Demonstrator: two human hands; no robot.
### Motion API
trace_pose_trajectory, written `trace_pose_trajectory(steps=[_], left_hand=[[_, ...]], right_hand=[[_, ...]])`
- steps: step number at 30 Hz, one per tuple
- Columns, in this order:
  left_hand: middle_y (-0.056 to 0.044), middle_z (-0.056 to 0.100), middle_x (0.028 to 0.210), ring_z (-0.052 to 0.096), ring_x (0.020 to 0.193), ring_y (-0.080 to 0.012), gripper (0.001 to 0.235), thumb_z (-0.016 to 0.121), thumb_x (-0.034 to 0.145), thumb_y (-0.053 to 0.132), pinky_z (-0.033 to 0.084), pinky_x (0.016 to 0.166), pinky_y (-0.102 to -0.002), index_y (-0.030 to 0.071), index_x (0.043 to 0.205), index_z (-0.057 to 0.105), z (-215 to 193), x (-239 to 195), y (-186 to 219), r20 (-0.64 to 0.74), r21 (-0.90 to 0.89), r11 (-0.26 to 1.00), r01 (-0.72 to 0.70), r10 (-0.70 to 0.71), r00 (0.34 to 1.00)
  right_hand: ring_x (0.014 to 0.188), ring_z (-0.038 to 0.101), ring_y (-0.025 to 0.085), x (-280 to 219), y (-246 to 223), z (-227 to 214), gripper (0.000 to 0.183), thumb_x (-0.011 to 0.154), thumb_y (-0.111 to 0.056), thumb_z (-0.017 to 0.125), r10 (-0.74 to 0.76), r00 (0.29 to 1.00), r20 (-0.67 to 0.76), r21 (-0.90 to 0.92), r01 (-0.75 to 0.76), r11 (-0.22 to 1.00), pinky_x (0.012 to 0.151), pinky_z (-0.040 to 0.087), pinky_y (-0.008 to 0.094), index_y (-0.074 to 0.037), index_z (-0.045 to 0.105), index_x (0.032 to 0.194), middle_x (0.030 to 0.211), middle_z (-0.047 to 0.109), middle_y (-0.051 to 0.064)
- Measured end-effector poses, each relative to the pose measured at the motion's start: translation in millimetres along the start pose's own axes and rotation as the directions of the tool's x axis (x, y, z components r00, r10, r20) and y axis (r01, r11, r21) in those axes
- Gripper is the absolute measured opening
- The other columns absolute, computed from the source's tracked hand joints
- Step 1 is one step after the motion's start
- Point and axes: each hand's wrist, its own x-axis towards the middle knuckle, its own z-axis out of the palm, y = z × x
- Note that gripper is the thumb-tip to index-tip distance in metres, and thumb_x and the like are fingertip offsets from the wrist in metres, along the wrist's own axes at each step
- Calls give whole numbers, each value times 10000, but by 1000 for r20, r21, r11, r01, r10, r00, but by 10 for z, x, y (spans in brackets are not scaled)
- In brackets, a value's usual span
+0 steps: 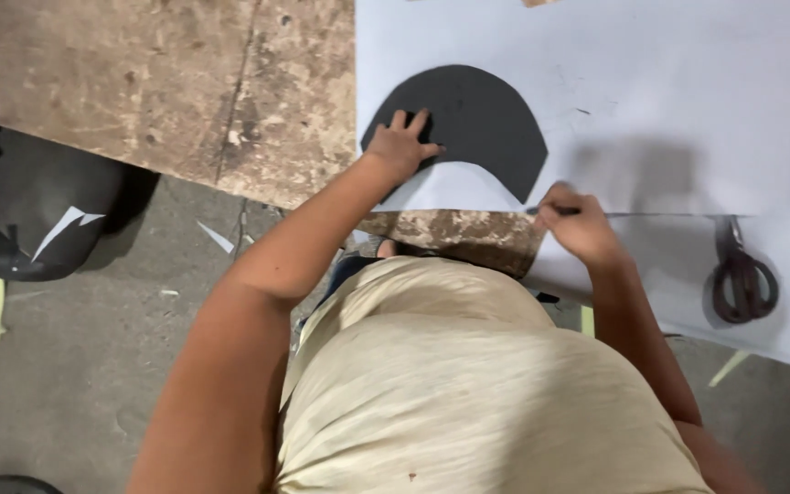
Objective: Tracing a template onto fabric and cutting it out with scissors
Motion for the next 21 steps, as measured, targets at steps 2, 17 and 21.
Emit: trace_pose_trajectory(steps=[2, 17, 21], left_hand=[[-133, 180, 1669, 244, 1453, -496, 514, 584, 1006, 136, 465, 996, -594, 418, 1436, 575, 2, 53, 96, 7, 14, 999, 32, -33, 999], [-397, 113, 1595, 32, 1458, -677, 915, 690, 931, 661, 260, 1077, -809, 264, 1645, 276, -423, 230, 1284, 46, -461, 804, 375, -401, 915], [-412, 29, 1597, -54, 1442, -702, 1007, 781, 863, 636, 140, 1062, -856, 340, 1649, 227, -148, 451, 1320, 10, -430, 807, 405, -445, 896]], right_hand=[[771, 728, 275, -27, 81, -111, 81, 912, -123, 636, 65, 996, -61, 72, -60, 996, 782, 548, 366, -140, 709, 940, 735, 724, 116], [731, 690, 121, 493, 315, -291, 196, 989, -144, 540, 85, 974, -211, 310, -16, 950, 684, 604, 184, -72, 716, 1038, 847, 747, 151], [737, 662, 135, 604, 409, -224, 218, 992, -157, 517, 41, 981, -187, 305, 18, 952, 689, 587, 195, -62, 708, 1037, 855, 741, 176]])
